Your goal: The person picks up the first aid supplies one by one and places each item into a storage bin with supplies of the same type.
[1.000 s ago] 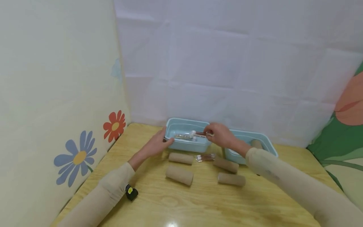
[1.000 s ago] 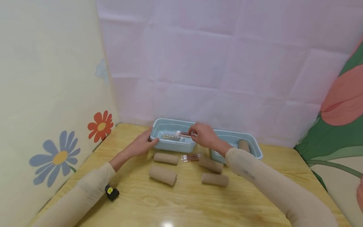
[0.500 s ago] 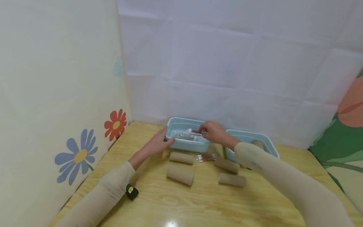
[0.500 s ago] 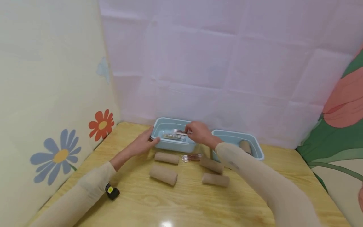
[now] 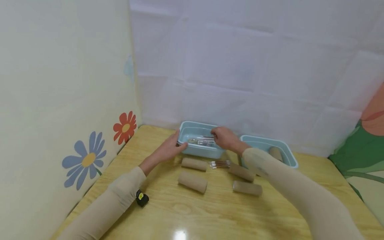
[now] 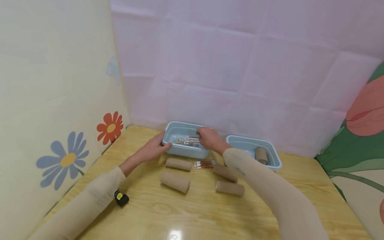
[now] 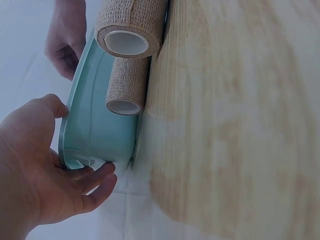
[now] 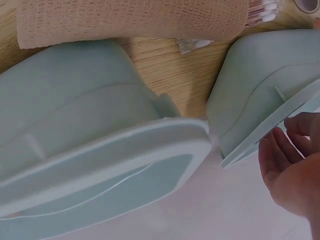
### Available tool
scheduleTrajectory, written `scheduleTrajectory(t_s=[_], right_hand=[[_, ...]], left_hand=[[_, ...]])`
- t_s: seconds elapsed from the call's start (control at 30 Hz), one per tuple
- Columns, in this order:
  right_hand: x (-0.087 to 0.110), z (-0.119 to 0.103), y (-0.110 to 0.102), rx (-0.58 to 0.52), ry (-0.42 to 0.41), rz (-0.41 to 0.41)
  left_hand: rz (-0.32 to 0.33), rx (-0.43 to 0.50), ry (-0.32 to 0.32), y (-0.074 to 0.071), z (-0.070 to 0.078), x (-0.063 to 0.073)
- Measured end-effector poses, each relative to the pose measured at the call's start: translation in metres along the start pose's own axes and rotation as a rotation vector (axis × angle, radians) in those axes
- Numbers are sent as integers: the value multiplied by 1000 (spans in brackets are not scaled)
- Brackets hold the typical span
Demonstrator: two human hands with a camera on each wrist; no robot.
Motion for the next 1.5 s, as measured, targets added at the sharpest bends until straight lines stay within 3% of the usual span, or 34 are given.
scheduleTrajectory(t_s=[0.13, 0.43, 0.93, 1.27, 1.5], right_hand=[[2, 1, 0, -21, 31, 11], [13, 1, -9, -1, 11, 51], [35, -20, -28, 24, -16, 112], [58, -32, -31, 35, -66, 129], [79, -35, -25, 20, -54, 101]], left_hand=[[-5, -7, -3, 2, 1, -1], [-18, -26, -50, 0, 3, 1], [-10, -3, -18, -1, -1, -1], [-6, 6, -38, 0, -1, -4], [12, 53, 31, 3, -1, -6]])
Point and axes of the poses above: each hand's wrist, its own x-axis away from the middle knuckle, its own y-axis out of the palm, z = x × y, the point moved 1 cm from there along -x, towards the middle knuckle, and after that the axes turned 3 degrees about x, right-handed, at the moved point
